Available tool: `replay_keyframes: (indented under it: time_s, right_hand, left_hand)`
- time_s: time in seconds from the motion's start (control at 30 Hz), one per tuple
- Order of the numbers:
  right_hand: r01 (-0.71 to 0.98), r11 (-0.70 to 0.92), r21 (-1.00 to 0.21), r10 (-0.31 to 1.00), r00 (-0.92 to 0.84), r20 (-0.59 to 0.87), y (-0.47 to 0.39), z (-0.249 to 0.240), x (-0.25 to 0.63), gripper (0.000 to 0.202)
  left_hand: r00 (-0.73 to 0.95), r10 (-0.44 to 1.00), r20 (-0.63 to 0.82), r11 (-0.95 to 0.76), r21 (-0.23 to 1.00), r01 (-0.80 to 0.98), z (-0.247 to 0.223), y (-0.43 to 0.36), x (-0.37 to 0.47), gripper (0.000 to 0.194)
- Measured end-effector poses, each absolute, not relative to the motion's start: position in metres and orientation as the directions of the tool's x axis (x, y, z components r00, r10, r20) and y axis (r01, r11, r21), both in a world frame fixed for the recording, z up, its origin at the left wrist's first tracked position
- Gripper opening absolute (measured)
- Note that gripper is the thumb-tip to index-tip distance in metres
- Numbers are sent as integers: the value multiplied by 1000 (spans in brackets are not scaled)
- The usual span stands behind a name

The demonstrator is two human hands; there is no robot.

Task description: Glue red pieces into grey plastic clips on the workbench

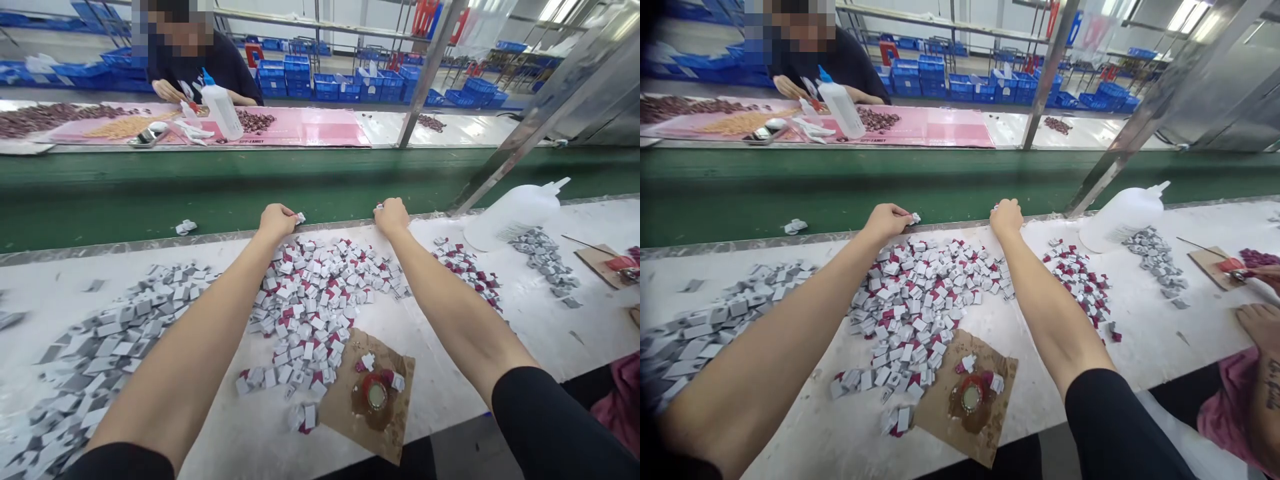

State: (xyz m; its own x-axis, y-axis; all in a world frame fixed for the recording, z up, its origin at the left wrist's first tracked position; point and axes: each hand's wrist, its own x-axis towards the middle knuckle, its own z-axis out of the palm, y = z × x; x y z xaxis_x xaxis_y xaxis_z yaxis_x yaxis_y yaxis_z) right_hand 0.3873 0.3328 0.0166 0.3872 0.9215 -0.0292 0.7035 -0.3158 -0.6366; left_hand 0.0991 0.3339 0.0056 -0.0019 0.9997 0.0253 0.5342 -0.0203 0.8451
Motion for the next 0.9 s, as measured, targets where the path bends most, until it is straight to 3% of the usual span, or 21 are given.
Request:
replay_keyframes:
  time_s: [0.2,0.4,0.53,0.67,0.77,0.83,0.9]
  right_hand:
    - [585,-58,-809,990,141,30,292,31,369,25]
    - [241,172,-955,985,-66,161,161,47,349,36]
    - [164,147,-975,988,-72,137,71,59,351,29]
    - [179,87,-980,991,-114,67,10,56,362,21]
    - [229,52,-972,994,-103,28,-20,45,372,19]
    - [283,38,-958,999,-34,30,-35,35,382,21]
    - [316,-1,-949,999,51,15,-47,24,394,26]
  left_hand:
    - [-51,997,63,-25,833,552,29,305,102,26]
    - [220,968,121,-196,912,361,59,184,134,20]
    - [259,960,103,-127,989,76,62,91,150,12]
    - [238,971,-24,14,999,44,57,15,153,18]
    - [177,983,-51,3,966,257,45,-19,137,25]
    - [37,999,11,-29,835,549,36,-28,112,29]
    - [-149,984,98,48,660,750,28,-27,79,33]
